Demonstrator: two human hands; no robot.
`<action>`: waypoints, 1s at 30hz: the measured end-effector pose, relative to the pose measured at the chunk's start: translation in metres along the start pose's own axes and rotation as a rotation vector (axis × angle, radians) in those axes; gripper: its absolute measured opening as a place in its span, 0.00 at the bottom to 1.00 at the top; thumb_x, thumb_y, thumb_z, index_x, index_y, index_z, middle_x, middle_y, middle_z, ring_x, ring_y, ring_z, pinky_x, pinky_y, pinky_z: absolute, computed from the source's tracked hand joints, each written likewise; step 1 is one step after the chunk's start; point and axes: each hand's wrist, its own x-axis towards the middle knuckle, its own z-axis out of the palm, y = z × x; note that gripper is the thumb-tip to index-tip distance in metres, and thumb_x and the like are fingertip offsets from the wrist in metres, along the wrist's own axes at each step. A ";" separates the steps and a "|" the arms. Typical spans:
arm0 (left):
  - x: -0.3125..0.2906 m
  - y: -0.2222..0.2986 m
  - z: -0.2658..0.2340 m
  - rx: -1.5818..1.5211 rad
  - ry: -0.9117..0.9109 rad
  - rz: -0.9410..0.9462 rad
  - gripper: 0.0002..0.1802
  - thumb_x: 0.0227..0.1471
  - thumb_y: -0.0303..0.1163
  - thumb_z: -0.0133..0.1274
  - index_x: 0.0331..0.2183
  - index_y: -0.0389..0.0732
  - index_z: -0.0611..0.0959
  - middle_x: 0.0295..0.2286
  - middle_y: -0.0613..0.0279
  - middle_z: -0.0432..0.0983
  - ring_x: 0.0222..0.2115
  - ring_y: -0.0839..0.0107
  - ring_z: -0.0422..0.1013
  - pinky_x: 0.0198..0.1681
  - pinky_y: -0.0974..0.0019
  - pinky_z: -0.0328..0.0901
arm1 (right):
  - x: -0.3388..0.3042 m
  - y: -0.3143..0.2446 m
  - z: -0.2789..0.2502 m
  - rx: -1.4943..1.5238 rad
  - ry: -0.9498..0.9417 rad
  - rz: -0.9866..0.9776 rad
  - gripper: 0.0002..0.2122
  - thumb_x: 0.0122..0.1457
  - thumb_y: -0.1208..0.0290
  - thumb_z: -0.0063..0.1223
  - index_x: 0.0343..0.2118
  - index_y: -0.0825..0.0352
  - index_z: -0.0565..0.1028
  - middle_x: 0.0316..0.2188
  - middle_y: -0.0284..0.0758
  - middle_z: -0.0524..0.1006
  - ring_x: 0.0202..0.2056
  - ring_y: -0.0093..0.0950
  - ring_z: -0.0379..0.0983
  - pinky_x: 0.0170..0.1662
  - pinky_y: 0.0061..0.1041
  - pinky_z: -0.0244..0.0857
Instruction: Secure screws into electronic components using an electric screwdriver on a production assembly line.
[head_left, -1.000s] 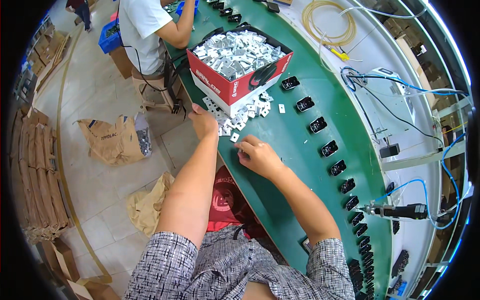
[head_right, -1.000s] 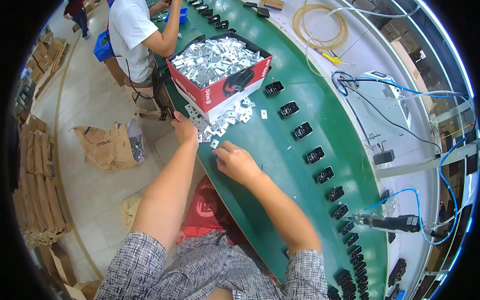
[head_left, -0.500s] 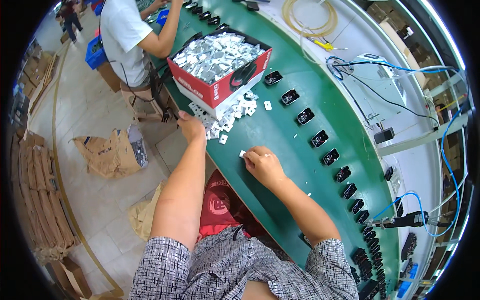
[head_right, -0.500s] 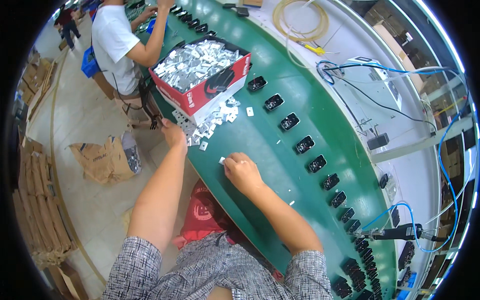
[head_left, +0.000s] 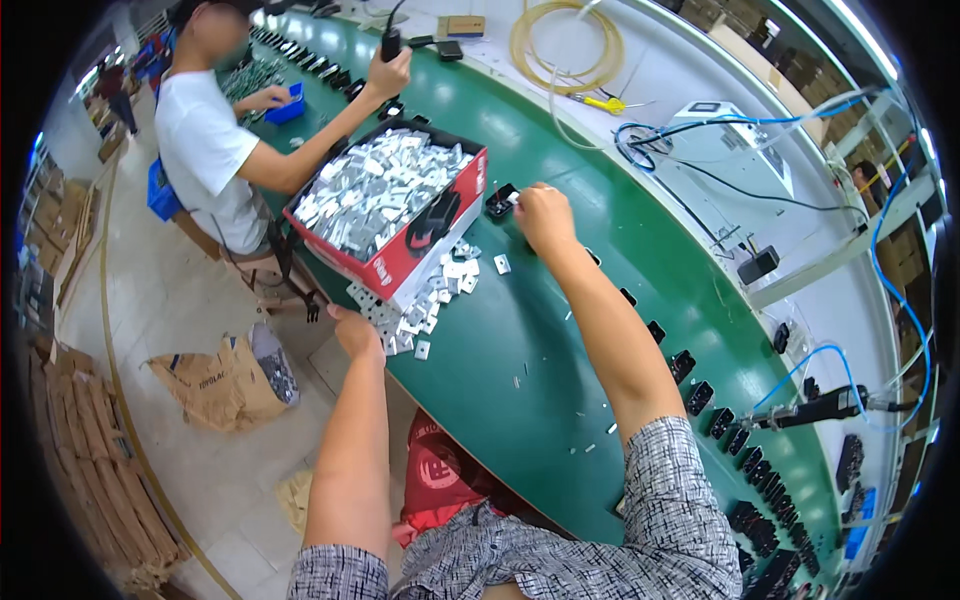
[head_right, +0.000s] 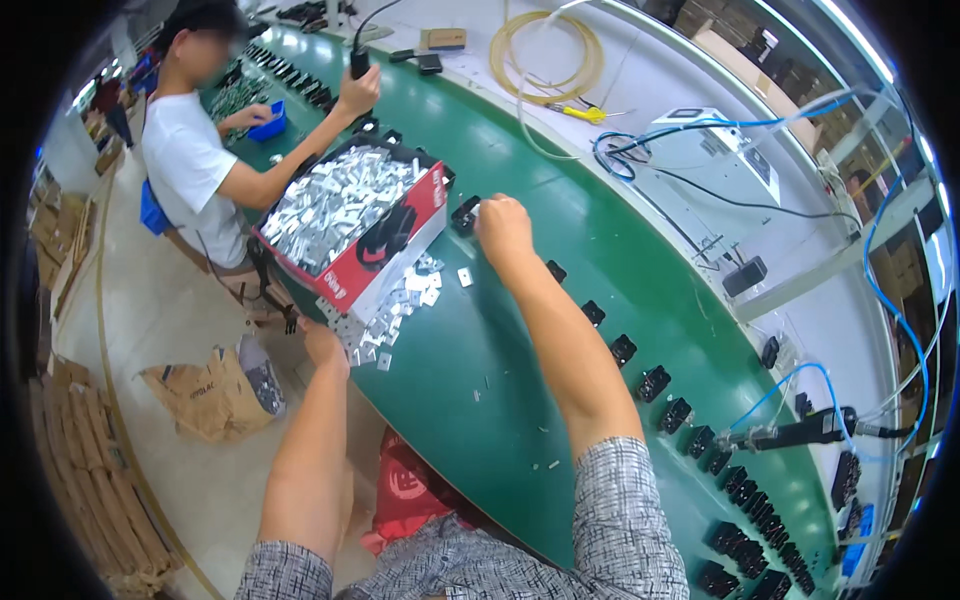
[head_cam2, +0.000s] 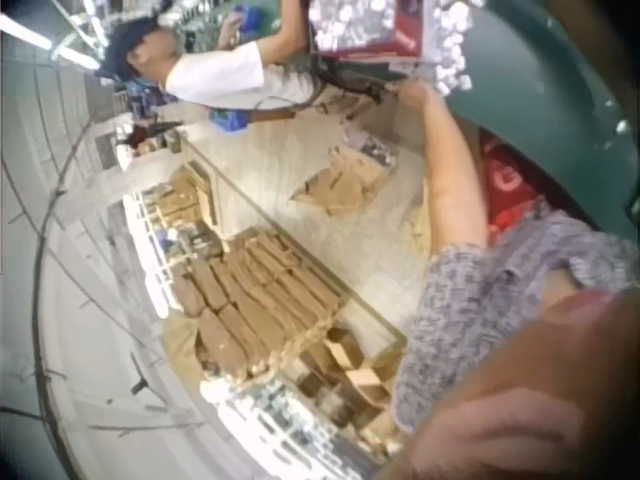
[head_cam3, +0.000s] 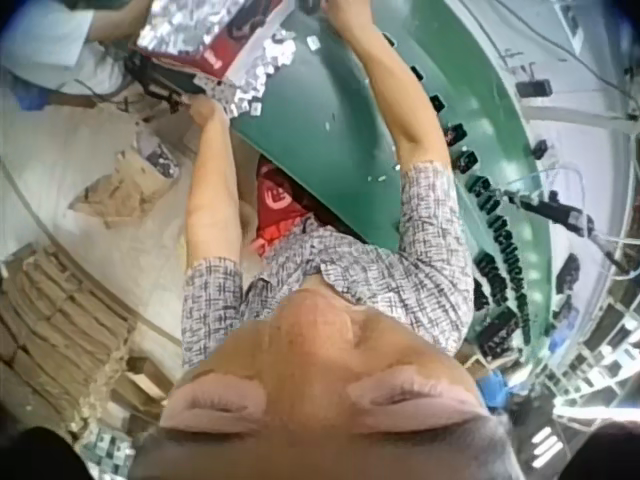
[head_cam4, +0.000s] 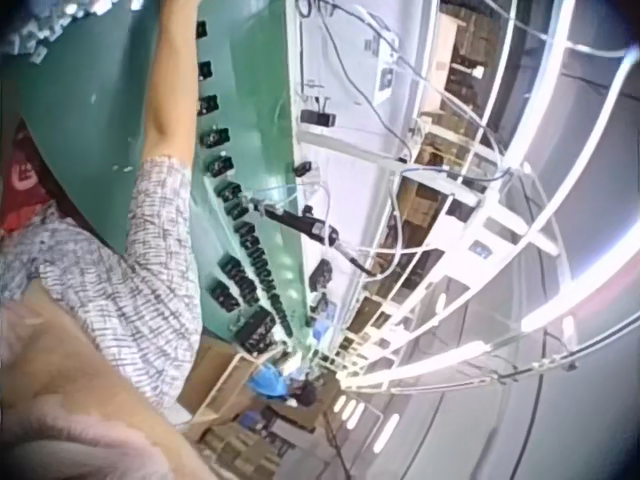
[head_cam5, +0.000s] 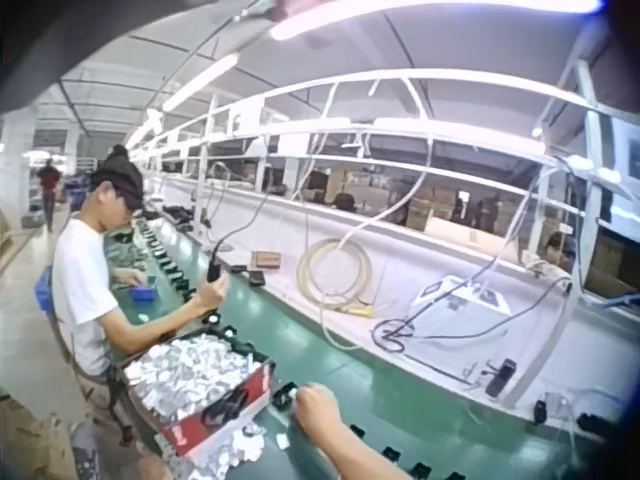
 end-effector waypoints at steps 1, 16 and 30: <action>-0.002 -0.001 0.002 0.003 0.005 -0.022 0.49 0.69 0.62 0.20 0.48 0.27 0.82 0.45 0.42 0.81 0.43 0.48 0.77 0.50 0.55 0.69 | 0.008 0.003 0.005 -0.045 -0.063 0.019 0.04 0.49 0.76 0.56 0.24 0.71 0.80 0.28 0.45 0.79 0.29 0.48 0.77 0.36 0.43 0.73; -0.009 0.004 -0.008 -0.277 -0.113 -0.006 0.38 0.72 0.58 0.24 0.59 0.38 0.74 0.53 0.56 0.77 0.45 0.63 0.77 0.46 0.63 0.71 | 0.042 0.012 0.034 0.008 -0.065 -0.010 0.05 0.49 0.76 0.56 0.24 0.72 0.81 0.30 0.45 0.80 0.31 0.47 0.78 0.38 0.41 0.74; -0.022 0.011 -0.010 0.017 0.000 -0.020 0.46 0.70 0.62 0.24 0.44 0.28 0.82 0.36 0.47 0.82 0.31 0.57 0.76 0.35 0.58 0.70 | 0.051 -0.023 0.031 -0.075 -0.347 0.157 0.06 0.53 0.77 0.57 0.30 0.69 0.84 0.34 0.47 0.81 0.33 0.47 0.80 0.38 0.42 0.76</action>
